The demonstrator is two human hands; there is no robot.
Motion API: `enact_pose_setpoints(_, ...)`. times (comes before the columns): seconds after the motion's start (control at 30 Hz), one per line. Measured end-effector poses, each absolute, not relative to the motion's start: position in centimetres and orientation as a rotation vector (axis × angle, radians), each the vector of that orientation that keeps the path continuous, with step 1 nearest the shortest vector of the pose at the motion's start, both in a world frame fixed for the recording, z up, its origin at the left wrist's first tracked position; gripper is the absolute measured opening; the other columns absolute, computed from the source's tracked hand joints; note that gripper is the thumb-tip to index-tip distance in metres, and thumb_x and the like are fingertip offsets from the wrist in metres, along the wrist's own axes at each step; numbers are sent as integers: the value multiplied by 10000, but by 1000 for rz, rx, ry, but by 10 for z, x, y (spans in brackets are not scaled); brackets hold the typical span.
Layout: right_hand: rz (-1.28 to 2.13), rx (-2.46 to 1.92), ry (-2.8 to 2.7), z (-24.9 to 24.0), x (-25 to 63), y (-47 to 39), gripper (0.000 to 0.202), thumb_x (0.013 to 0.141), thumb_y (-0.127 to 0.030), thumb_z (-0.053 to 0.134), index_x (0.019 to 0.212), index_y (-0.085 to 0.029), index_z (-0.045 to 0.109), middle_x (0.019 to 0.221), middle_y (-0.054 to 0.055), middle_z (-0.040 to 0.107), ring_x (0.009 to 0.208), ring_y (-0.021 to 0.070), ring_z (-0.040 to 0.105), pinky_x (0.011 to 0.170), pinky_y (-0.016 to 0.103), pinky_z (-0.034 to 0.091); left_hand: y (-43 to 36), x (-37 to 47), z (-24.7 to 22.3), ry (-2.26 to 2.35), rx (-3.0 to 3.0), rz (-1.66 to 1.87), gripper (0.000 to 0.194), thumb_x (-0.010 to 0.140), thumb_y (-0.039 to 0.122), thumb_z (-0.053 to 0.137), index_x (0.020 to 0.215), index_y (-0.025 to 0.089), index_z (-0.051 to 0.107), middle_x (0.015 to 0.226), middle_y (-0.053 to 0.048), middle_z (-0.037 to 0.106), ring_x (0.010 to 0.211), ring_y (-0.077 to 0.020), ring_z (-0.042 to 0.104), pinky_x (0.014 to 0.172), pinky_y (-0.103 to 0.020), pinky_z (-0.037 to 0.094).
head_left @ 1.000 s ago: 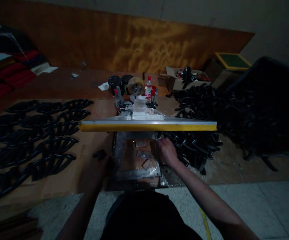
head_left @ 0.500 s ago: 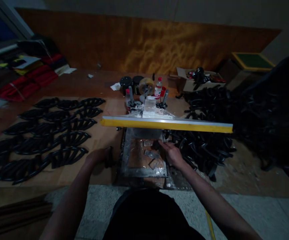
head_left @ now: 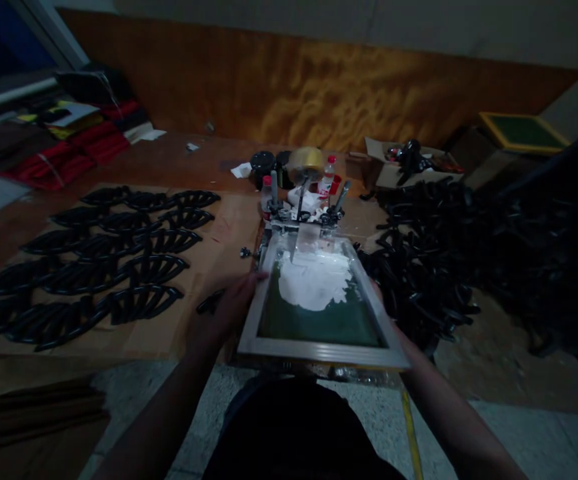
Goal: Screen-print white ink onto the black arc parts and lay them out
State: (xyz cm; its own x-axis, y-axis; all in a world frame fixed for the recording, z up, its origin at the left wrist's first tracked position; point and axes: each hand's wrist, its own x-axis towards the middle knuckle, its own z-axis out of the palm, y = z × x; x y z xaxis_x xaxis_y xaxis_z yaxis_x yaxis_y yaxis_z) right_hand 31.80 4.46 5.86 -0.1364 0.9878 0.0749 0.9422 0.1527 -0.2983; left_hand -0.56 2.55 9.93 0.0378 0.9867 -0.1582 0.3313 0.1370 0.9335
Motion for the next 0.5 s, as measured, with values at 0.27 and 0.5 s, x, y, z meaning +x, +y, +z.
enact_pose_setpoints(0.27, 129, -1738, -2228, 96, 264, 95, 593, 837, -279, 639, 1390, -128, 483, 1406, 189, 494, 1264, 322, 452, 1032, 428, 388, 10, 4, 22, 1562, 1291, 669, 685, 843, 404, 528, 1449, 102, 425, 971, -120, 705, 906, -267, 659, 868, -402, 513)
enact_pose_setpoints(0.5, 428, -1506, -2737, 83, 231, 50, 234, 821, -130, 529, 1014, -156, 657, 1024, 115, 679, 983, 235, 589, 830, 301, 439, 13, 0, 12, 1500, 1290, 696, 600, 864, 407, 522, 1394, 131, 485, 1191, -140, 682, 1071, -278, 645, 988, -419, 471)
